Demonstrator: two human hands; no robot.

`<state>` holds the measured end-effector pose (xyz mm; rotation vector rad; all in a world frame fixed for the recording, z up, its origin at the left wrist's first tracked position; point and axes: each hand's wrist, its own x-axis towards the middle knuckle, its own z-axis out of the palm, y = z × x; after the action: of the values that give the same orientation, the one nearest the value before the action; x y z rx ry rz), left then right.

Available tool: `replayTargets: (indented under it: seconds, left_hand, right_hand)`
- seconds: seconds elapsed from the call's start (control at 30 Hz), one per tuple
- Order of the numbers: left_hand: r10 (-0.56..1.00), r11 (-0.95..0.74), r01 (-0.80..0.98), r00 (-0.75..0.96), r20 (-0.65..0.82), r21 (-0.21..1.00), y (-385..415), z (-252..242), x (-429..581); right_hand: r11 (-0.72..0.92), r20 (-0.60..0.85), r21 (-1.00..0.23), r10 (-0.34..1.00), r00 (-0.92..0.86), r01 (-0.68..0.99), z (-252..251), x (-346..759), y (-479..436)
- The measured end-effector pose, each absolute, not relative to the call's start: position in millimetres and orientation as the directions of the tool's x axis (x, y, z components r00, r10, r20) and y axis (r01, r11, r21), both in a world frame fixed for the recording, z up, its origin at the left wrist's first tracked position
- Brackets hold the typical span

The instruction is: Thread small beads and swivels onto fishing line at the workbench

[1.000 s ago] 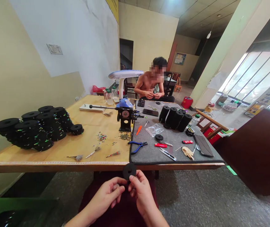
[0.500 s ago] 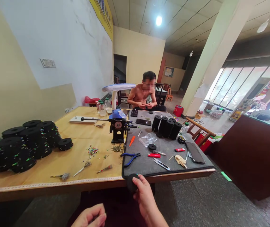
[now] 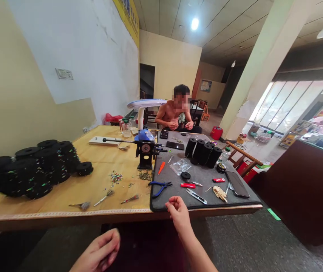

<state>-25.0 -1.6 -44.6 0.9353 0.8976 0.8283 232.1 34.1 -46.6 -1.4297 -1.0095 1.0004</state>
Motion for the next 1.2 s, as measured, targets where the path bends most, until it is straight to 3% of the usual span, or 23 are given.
replayTargets:
  seconds: [0.1, 0.23, 0.47, 0.73, 1.0, 1.2]
  left_hand:
    - [0.831, 0.411, -0.230, 0.492, -0.259, 0.882, 10, -48, -10]
    - [0.750, 0.506, -0.216, 0.589, -0.302, 0.835, 19, -75, -1]
    - [0.670, 0.553, -0.157, 0.667, -0.325, 0.818, 18, -96, 12]
    - [0.691, 0.578, -0.103, 0.589, -0.419, 0.809, 10, -99, -16]
    - [0.765, 0.567, -0.210, 0.493, -0.415, 0.797, -2, -97, -37]
    - [0.791, 0.555, -0.262, 0.459, -0.404, 0.790, -12, -79, -43]
  right_hand:
    - [0.046, 0.081, -0.962, 0.990, 0.119, 0.271, -69, 211, 21]
    - [0.097, 0.027, -0.926, 0.981, -0.192, 0.365, -102, 184, 11]
    - [-0.081, -0.201, -0.907, 0.945, -0.258, 0.413, -148, 169, 37]
    - [-0.133, -0.318, -0.868, 0.888, -0.331, 0.478, -166, 181, 30]
    - [-0.308, -0.457, -0.850, 0.835, -0.307, 0.427, -173, 178, 38]
    - [-0.506, -0.526, -0.851, 0.817, -0.238, 0.143, -161, 183, 30]
